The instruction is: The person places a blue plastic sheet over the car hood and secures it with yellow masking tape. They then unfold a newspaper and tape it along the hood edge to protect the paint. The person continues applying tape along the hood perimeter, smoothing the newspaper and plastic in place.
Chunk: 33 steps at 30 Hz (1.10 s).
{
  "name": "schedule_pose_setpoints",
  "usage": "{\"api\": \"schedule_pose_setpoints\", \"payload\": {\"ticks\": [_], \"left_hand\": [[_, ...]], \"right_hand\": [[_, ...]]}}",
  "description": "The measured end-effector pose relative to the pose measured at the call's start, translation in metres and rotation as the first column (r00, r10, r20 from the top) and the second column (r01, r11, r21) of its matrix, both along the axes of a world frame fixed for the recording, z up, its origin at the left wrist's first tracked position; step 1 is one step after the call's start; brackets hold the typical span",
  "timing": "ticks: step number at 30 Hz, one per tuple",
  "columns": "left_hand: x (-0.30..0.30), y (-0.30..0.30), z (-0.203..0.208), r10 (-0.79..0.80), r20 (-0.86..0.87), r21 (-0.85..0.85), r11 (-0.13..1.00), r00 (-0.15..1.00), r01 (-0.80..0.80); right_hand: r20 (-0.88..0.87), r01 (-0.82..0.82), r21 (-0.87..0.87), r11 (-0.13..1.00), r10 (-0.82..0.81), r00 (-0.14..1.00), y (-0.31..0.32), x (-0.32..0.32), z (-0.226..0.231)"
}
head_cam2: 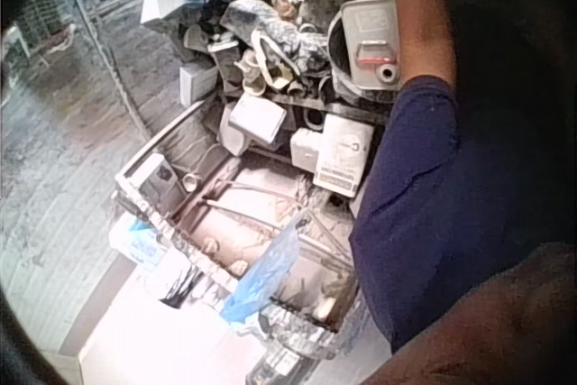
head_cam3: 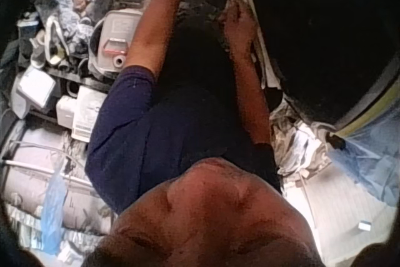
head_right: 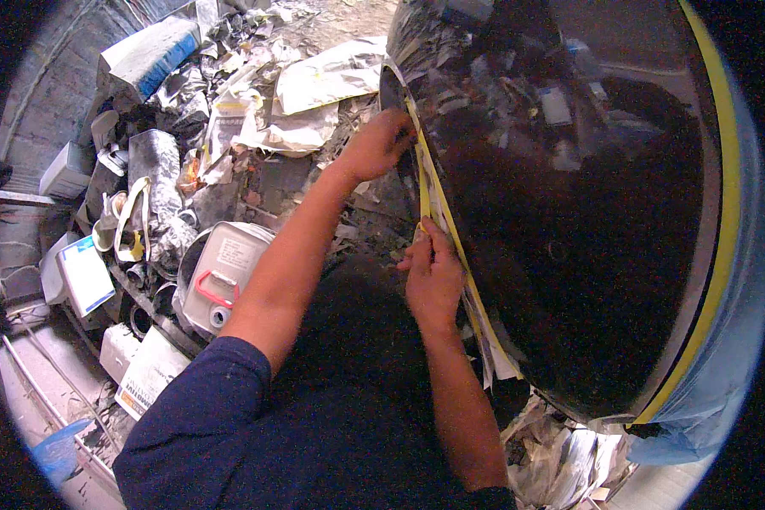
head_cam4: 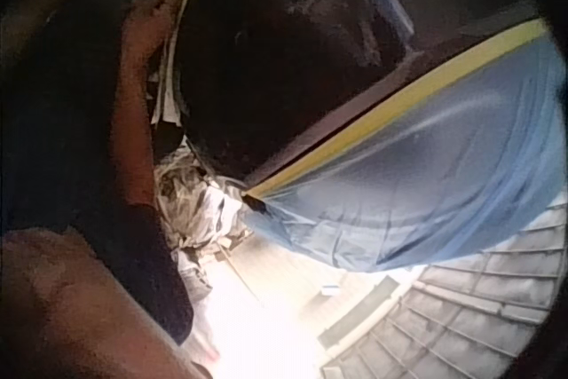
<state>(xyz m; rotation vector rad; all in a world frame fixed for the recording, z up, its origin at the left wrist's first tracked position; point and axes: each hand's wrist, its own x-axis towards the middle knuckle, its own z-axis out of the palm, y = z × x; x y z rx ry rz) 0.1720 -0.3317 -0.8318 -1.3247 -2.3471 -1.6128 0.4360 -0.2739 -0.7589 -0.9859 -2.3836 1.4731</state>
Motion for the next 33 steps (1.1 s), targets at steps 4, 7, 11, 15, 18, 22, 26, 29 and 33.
{"api": "schedule_pose_setpoints", "payload": {"ticks": [4, 7, 11, 15, 18, 22, 26, 29, 33], "left_hand": [[0.005, 0.008, -0.013, 0.045, -0.093, 0.109, 0.993, 0.995, -0.035], [0.01, 0.013, -0.02, 0.115, -0.164, 0.186, 0.979, 0.98, -0.084], [0.015, 0.015, -0.02, 0.157, -0.163, 0.175, 0.976, 0.974, -0.128], [0.01, 0.01, -0.021, 0.194, -0.153, 0.273, 0.951, 0.969, -0.147], [0.001, 0.009, -0.022, 0.143, -0.081, 0.275, 0.954, 0.986, -0.116], [-0.01, 0.004, -0.008, 0.137, 0.223, 0.145, 0.974, 0.965, -0.172], [-0.037, -0.002, 0.009, 0.024, 0.309, -0.088, 0.996, 0.951, 0.003], [-0.052, -0.003, 0.01, 0.0, 0.312, -0.153, 0.987, 0.95, 0.05], [-0.042, -0.007, -0.007, 0.043, 0.428, 0.01, 0.999, 0.903, -0.052]], "right_hand": [[-0.004, -0.007, 0.009, 1.0, 0.007, 1.0, -0.002, 0.0, 0.003], [-0.011, 0.002, -0.007, 1.0, -0.002, 1.0, -0.001, -0.001, 0.002], [-0.013, 0.02, -0.01, 1.0, -0.02, 1.0, -0.003, -0.002, 0.003], [-0.004, 0.006, 0.03, 1.0, -0.006, 1.0, -0.005, -0.003, 0.0], [0.013, -0.01, 0.057, 0.998, 0.009, 1.0, -0.006, -0.004, 0.0], [0.035, 0.015, 0.028, 0.999, -0.016, 0.999, -0.007, -0.004, 0.005], [0.017, -0.005, 0.037, 0.999, 0.004, 1.0, -0.005, -0.002, 0.003], [0.006, -0.015, 0.035, 0.999, 0.014, 1.0, -0.009, -0.005, 0.006], [0.01, -0.003, 0.018, 1.0, 0.002, 1.0, -0.009, -0.005, 0.001]]}}
